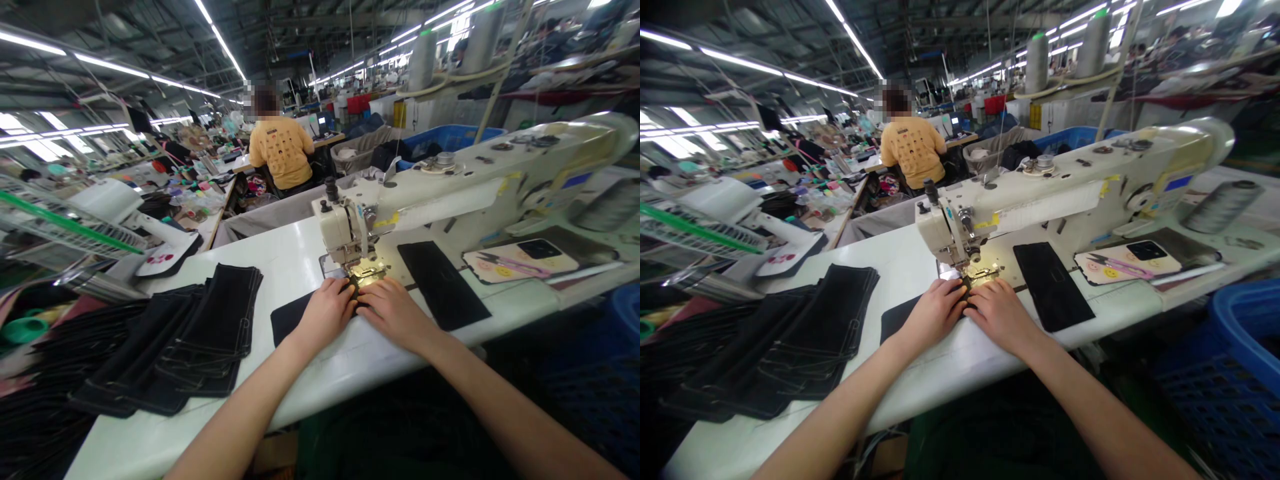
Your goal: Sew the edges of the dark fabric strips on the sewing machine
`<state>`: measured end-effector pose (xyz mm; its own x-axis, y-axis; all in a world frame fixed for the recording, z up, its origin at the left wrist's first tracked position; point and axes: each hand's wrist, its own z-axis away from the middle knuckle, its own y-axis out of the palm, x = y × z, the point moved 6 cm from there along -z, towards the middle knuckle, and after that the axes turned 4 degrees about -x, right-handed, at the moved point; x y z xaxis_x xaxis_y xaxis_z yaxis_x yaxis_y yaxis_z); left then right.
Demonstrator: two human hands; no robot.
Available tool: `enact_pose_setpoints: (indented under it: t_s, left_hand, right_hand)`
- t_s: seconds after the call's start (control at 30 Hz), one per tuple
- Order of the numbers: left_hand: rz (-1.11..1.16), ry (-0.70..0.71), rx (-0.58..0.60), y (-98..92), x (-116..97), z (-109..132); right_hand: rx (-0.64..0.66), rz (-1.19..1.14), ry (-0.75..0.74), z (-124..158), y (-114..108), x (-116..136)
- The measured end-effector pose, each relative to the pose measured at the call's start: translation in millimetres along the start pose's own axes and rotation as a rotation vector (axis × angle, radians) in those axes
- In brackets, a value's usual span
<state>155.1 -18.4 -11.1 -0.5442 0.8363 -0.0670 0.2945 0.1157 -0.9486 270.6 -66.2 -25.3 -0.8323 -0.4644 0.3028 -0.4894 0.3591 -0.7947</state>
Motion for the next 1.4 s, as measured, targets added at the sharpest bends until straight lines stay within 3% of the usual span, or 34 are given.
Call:
enact_pose_setpoints:
  t_s: [0.53,0.87,1.4]
  left_hand:
    - [0.022,0.02,-0.013,-6.1,1,0]
    - [0.049,0.164,-0.001,-12.3,-22,31]
    - [0.063,0.158,-0.021,-8.3,22,-6]
  right_hand:
    - [0.017,0.018,0.0,-1,2,-2]
    - [0.009,0.045,-0.032,14,-7,7]
    - [0.02,0.153,0.051,-21,2,-11]
